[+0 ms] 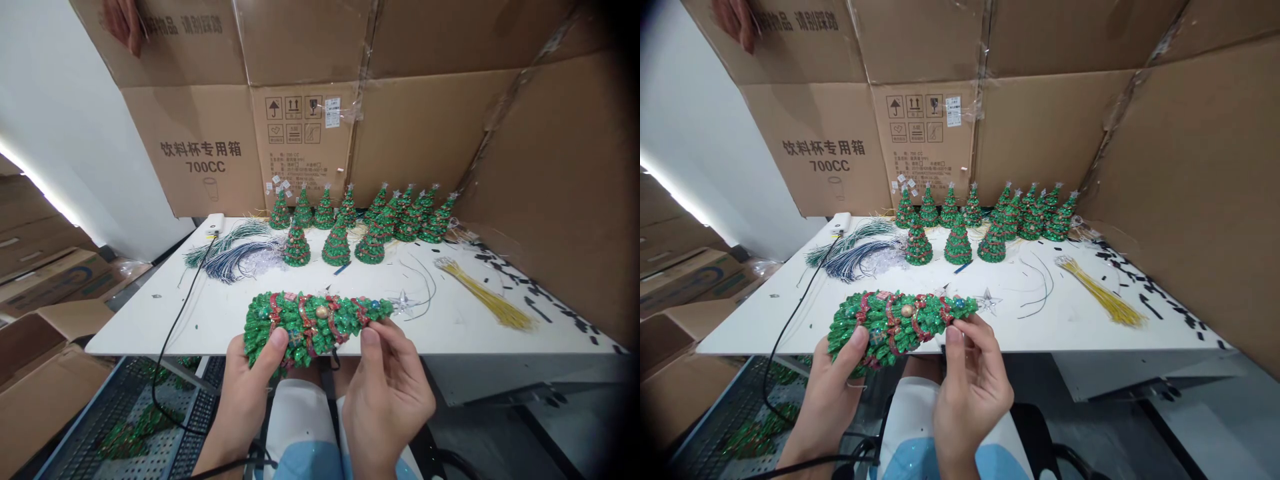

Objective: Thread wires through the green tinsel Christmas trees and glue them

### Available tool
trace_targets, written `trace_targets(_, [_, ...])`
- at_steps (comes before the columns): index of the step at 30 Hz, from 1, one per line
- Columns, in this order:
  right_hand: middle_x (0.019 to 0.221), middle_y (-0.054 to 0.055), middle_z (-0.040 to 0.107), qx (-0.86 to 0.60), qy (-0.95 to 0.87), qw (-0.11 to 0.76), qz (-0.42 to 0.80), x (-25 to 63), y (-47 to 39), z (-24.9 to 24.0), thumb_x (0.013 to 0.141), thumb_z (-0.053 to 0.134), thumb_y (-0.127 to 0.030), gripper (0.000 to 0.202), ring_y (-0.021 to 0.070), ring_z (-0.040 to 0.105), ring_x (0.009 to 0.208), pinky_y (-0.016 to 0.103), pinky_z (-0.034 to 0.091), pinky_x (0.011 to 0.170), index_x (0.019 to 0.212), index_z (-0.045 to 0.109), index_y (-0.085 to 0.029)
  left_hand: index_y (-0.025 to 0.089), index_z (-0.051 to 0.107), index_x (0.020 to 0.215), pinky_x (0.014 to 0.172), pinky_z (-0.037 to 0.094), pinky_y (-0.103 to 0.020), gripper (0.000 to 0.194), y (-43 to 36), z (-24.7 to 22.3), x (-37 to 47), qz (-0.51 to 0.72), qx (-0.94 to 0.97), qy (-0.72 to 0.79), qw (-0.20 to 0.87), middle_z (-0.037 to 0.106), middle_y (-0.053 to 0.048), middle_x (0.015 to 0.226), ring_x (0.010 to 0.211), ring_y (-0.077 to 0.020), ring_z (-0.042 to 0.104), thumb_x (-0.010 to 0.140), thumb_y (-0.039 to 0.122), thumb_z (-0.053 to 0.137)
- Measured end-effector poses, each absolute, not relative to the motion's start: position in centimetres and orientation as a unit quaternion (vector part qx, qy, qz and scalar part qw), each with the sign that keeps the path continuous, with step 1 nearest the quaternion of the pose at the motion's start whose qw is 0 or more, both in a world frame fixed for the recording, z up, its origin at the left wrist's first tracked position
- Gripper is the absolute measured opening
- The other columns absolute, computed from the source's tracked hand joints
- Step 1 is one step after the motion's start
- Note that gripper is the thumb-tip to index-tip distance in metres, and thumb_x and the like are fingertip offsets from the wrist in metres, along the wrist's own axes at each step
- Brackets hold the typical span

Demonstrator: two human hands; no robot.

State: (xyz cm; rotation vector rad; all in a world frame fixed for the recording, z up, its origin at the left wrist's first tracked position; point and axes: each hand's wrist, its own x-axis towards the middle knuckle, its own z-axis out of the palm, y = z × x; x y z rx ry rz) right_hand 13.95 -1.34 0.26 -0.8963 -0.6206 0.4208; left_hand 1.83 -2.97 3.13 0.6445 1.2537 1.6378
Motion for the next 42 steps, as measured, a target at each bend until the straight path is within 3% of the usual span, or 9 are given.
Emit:
trace_targets(11, [0.113, 0.005, 0.086, -0.418, -0.295, 0.835, 0.202, 14.0, -1.2, 0.0, 0.094, 0.092, -0.026, 0.010, 0.0187, 0.081, 0.098, 0.028, 0.061, 0.082, 0.102, 0.088, -0.024, 0.017, 0.083, 0.099, 0.081, 0.065, -0.036, 0.056, -2.8, 3.0, 1.6, 0.667, 0.269, 0.503, 0.479, 0.083, -0.006, 0.084, 0.079, -0.0257, 0.079, 0.072, 0.062, 0.101])
trace_targets(19, [0.110, 0.005, 0.085, -0.422, -0.300, 0.833, 0.195, 14.0, -1.2, 0.0, 0.095, 0.092, -0.027, 0.009, 0.0190, 0.081, 0.098, 0.029, 0.062, 0.084, 0.103, 0.088, -0.024, 0.016, 0.082, 0.097, 0.088, 0.064, -0.039, 0.053, -2.8, 3.2, 1.6, 0.669, 0.258, 0.498, 0.488, 0.083, -0.008, 0.087, 0.086, -0.0282, 0.080, 0.073, 0.059, 0.101])
trace_targets(30, [0.114, 0.005, 0.082, -0.410, -0.327, 0.826, 0.206, 13.7, -1.2, -0.1, 0.097, 0.089, -0.025, 0.006, 0.0209, 0.079, 0.106, 0.031, 0.060, 0.088, 0.103, 0.087, -0.024, 0.016, 0.083, 0.111, 0.091, 0.067, -0.041, 0.061, -2.3, 3.5, 1.7, 0.683, 0.244, 0.472, 0.502, 0.087, -0.008, 0.093, 0.095, -0.0319, 0.085, 0.072, 0.059, 0.102])
trace_targets(37, [0.123, 0.008, 0.084, -0.365, -0.368, 0.832, 0.197, 14.6, -1.4, -0.4, 0.104, 0.077, -0.027, 0.007, 0.0270, 0.079, 0.121, 0.041, 0.057, 0.104, 0.107, 0.084, -0.024, 0.014, 0.086, 0.120, 0.103, 0.069, -0.049, 0.057, -1.2, 3.9, 1.2, 0.687, 0.220, 0.412, 0.557, 0.090, -0.014, 0.107, 0.110, -0.0381, 0.086, 0.079, 0.052, 0.098])
trace_targets(40, [0.110, 0.005, 0.082, -0.375, -0.390, 0.813, 0.216, 15.9, -0.6, -1.2, 0.110, 0.068, -0.032, 0.017, 0.0245, 0.078, 0.110, 0.040, 0.055, 0.100, 0.099, 0.078, -0.023, 0.014, 0.086, 0.119, 0.104, 0.069, -0.049, 0.051, -0.9, 4.0, 0.8, 0.698, 0.199, 0.395, 0.563, 0.090, -0.014, 0.108, 0.111, -0.0377, 0.087, 0.083, 0.049, 0.097])
trace_targets(42, [0.096, 0.003, 0.078, -0.458, -0.440, 0.738, 0.227, 17.0, 0.3, -2.0, 0.112, 0.064, -0.039, 0.027, 0.0222, 0.075, 0.096, 0.036, 0.055, 0.090, 0.093, 0.073, -0.023, 0.014, 0.086, 0.119, 0.104, 0.070, -0.047, 0.046, -0.7, 4.0, 0.5, 0.708, 0.186, 0.385, 0.562, 0.090, -0.014, 0.110, 0.111, -0.0366, 0.087, 0.086, 0.046, 0.095])
